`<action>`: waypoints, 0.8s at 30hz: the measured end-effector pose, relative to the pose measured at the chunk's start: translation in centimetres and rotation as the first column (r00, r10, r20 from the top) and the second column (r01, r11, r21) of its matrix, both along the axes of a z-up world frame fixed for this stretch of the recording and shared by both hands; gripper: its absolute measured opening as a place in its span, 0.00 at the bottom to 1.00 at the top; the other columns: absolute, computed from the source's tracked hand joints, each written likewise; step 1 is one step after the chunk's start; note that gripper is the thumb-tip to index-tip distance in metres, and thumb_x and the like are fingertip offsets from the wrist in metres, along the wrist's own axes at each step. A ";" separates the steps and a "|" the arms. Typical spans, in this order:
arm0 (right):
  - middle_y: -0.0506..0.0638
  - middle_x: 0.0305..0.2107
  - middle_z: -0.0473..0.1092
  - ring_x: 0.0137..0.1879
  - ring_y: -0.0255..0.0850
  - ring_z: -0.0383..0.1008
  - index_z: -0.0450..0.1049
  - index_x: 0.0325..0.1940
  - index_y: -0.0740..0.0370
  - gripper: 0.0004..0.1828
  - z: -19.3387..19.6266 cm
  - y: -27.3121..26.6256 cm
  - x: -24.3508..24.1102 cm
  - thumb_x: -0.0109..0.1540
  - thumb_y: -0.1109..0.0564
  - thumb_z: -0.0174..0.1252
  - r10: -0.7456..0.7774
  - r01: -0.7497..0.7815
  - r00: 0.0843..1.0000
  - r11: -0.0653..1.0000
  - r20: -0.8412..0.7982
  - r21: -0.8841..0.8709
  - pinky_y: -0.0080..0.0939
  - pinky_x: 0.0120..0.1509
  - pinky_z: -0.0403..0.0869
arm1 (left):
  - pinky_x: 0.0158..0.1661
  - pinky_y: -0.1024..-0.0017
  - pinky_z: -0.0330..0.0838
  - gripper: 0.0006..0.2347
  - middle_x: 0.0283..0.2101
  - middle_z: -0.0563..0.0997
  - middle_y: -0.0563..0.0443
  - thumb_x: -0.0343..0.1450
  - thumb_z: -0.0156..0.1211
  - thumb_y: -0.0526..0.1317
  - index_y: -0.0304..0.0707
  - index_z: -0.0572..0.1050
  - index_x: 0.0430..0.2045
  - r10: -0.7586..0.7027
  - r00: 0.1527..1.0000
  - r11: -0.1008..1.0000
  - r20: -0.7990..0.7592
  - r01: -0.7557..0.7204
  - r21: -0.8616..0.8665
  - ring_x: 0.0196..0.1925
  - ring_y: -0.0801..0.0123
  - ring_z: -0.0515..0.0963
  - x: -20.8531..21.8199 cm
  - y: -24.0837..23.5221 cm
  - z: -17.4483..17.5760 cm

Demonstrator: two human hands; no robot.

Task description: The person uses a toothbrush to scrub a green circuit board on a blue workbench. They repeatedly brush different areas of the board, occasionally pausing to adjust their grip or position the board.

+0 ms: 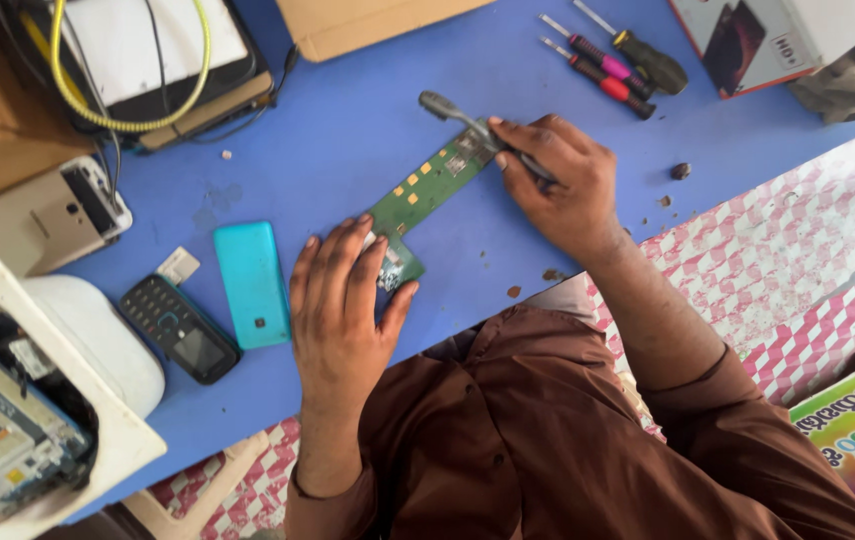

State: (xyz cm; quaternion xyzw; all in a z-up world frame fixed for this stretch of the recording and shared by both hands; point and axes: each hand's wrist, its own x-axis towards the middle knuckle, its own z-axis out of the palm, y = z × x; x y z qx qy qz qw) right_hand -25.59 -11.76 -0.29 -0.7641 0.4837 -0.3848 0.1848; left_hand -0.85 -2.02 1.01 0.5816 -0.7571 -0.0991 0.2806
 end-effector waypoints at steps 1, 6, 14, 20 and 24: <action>0.54 0.38 0.75 0.31 0.38 0.73 0.79 0.57 0.65 0.16 0.0 0.1 0.0 0.64 0.68 0.66 -0.005 0.005 1.000 1.000 -0.006 0.005 0.37 0.36 0.71 | 0.68 0.49 0.64 0.21 0.62 0.74 0.45 0.66 0.74 0.43 0.33 0.75 0.50 -0.001 1.000 1.000 -0.002 0.001 0.001 0.65 0.54 0.74 0.1 0.1 0.0; 0.53 0.39 0.75 0.37 0.38 0.75 0.79 0.60 0.65 0.16 -0.5 0.3 -0.3 0.67 0.68 0.65 0.009 -0.009 1.000 1.000 -0.010 -0.020 0.38 0.42 0.73 | 0.69 0.50 0.64 0.22 0.63 0.73 0.46 0.67 0.74 0.42 0.34 0.74 0.52 0.003 1.000 1.000 -0.031 -0.003 -0.017 0.66 0.55 0.74 0.3 0.5 -0.4; 0.54 0.40 0.75 0.41 0.38 0.78 0.79 0.59 0.67 0.14 -1.5 1.2 -0.8 0.69 0.71 0.63 0.009 -0.008 1.000 0.993 0.015 -0.114 0.35 0.46 0.76 | 0.70 0.50 0.64 0.25 0.66 0.72 0.47 0.66 0.77 0.42 0.35 0.73 0.55 0.026 0.998 0.999 -0.066 -0.027 -0.019 0.68 0.55 0.73 0.6 1.4 -0.8; 0.55 0.40 0.74 0.40 0.40 0.77 0.78 0.59 0.69 0.14 -1.1 1.5 -1.3 0.69 0.71 0.63 -0.008 0.013 0.999 0.992 0.033 -0.129 0.36 0.47 0.75 | 0.71 0.50 0.64 0.28 0.67 0.70 0.45 0.65 0.79 0.41 0.35 0.72 0.57 0.026 0.997 0.999 -0.069 -0.028 -0.026 0.68 0.54 0.72 0.5 1.7 -0.7; 0.56 0.41 0.73 0.40 0.42 0.75 0.76 0.55 0.72 0.12 -1.4 1.3 -1.2 0.67 0.73 0.60 -0.002 0.009 0.999 0.985 0.041 -0.170 0.39 0.47 0.74 | 0.71 0.50 0.64 0.28 0.68 0.70 0.46 0.65 0.80 0.41 0.35 0.72 0.57 0.020 0.998 0.999 -0.067 -0.022 -0.027 0.69 0.55 0.72 0.7 1.6 -1.1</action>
